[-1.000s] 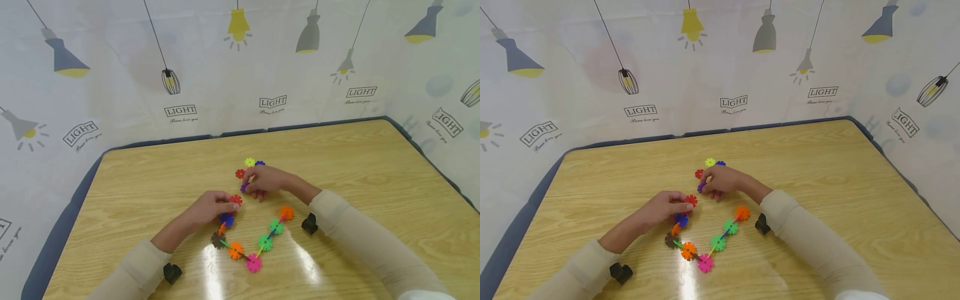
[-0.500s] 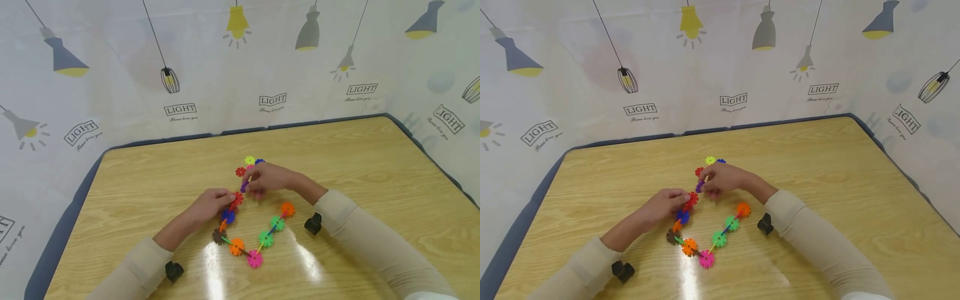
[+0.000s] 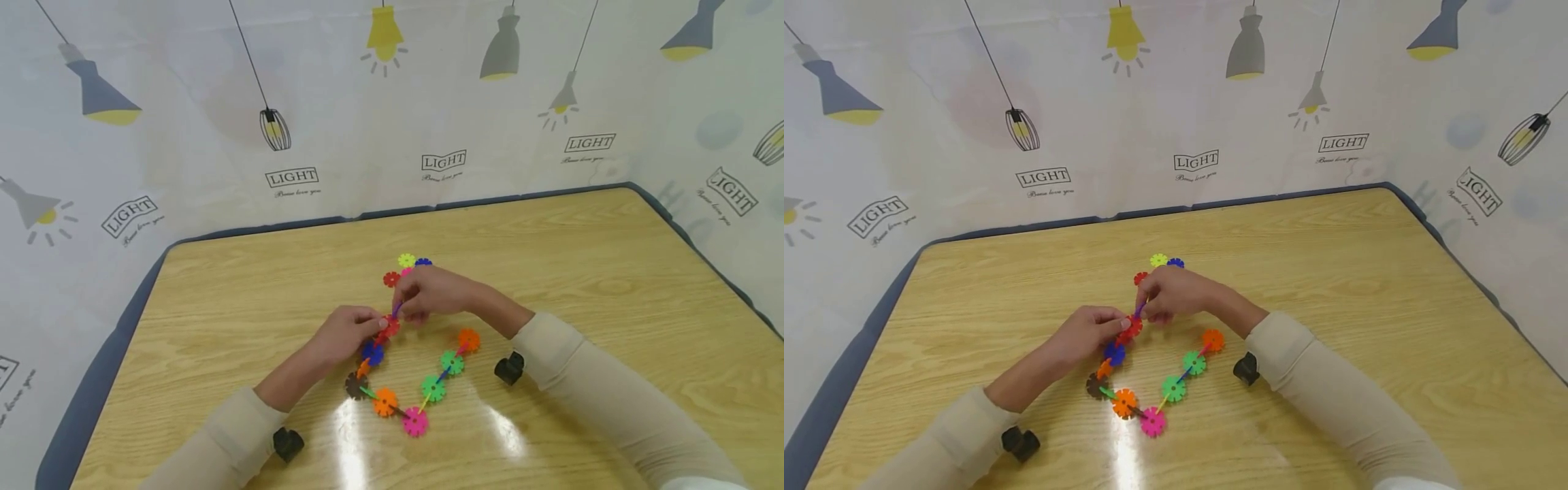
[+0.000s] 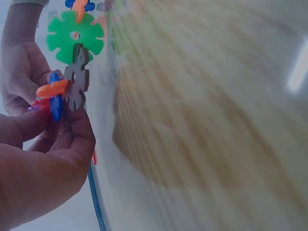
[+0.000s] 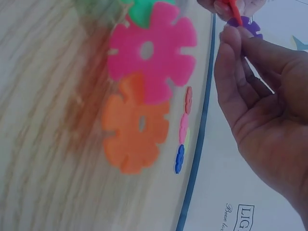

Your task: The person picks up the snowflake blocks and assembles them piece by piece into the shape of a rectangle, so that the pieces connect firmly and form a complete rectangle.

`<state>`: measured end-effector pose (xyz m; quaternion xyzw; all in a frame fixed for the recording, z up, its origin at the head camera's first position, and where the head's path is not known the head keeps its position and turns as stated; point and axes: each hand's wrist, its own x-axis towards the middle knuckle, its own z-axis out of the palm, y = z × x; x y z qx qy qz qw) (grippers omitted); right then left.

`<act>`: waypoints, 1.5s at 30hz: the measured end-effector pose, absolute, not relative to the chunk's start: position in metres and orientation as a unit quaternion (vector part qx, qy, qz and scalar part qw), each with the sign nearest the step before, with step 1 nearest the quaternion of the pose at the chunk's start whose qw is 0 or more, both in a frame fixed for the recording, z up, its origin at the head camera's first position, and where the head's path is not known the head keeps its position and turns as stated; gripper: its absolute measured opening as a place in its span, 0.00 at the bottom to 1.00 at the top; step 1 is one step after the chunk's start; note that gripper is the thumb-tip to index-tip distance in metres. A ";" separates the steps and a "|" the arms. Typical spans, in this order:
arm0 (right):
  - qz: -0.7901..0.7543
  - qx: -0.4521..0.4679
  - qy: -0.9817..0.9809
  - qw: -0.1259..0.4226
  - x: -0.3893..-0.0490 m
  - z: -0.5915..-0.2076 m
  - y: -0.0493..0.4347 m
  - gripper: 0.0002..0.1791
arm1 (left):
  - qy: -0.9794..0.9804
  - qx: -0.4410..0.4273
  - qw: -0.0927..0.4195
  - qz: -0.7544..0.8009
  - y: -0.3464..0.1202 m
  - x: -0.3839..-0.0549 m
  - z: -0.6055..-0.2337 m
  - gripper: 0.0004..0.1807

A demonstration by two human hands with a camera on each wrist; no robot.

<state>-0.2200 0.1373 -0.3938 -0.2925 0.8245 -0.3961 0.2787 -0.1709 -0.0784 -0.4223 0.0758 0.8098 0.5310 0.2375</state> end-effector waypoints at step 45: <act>-0.392 -0.039 0.889 0.231 -0.273 -0.425 0.168 0.15 | 0.738 0.005 0.337 0.585 -0.086 -0.176 -0.427 0.08</act>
